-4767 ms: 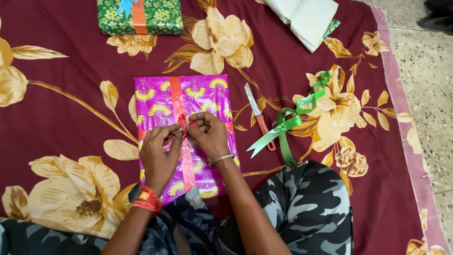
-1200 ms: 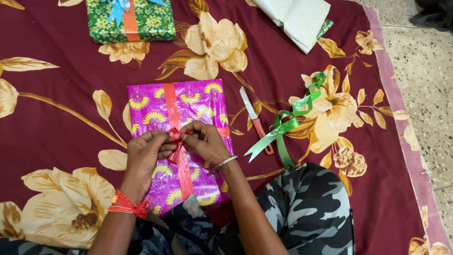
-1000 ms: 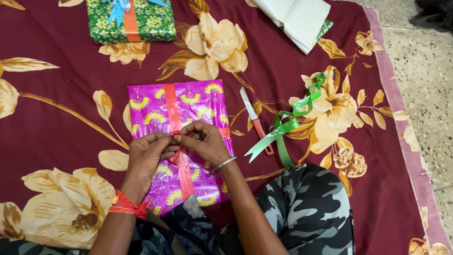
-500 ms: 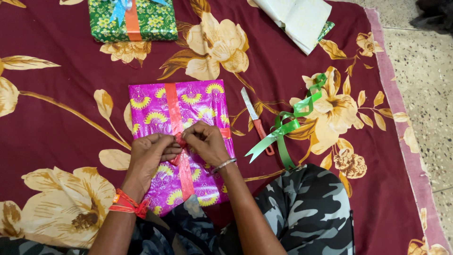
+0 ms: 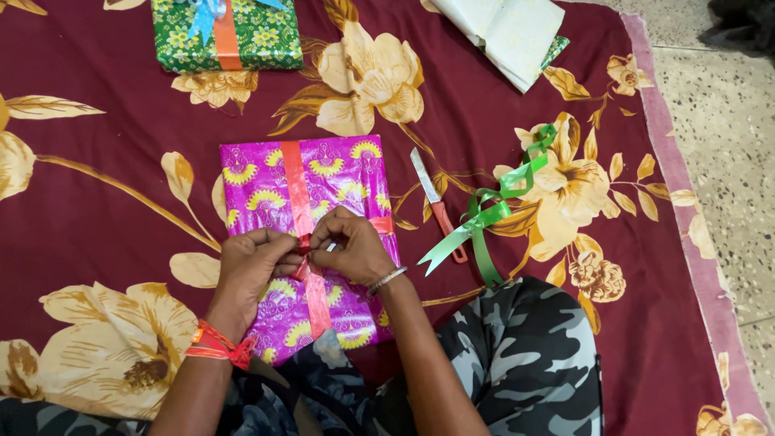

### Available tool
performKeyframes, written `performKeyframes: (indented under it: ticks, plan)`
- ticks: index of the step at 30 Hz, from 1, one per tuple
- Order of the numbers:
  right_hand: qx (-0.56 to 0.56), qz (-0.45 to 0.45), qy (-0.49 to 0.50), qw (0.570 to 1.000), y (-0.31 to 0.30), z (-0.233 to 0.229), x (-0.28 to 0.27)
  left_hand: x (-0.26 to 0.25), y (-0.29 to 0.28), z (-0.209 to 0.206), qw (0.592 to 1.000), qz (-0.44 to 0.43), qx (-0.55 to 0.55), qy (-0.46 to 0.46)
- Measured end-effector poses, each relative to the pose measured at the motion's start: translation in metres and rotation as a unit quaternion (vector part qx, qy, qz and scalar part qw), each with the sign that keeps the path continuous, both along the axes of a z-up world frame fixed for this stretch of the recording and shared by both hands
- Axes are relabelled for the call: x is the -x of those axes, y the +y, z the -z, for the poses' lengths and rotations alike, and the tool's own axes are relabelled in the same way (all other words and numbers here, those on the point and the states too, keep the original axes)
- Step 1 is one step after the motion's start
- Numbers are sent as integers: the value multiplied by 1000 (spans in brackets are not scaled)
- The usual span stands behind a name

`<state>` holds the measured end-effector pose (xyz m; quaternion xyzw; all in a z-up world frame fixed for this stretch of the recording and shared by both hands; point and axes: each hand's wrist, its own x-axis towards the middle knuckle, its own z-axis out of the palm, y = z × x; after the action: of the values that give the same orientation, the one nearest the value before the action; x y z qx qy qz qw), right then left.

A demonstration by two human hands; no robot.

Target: The person wraps a rectangular gift box with purple patterned paper and ties a red ribbon around it. They form a bow on top of the package and then pick up a green ribbon, preparing to add it to the gift.

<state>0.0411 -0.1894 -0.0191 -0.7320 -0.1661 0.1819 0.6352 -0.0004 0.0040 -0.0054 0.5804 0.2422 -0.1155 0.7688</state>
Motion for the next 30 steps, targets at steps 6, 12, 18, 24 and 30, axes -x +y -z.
performKeyframes:
  ticks: [6,12,18,24,30]
  plan:
    - [77,31,-31,996,0,-9,9,4,5,9,999,34,-6,14]
    - [51,38,-60,996,-6,-16,23,5,1,7,999,40,-21,-8]
    - [78,109,-45,990,1,-10,28,7,1,6,998,56,-6,-28]
    - [100,122,-57,986,-3,5,24,8,-2,12,997,55,-34,-47]
    - [-41,91,91,991,-14,20,11,6,7,8,998,34,28,-50]
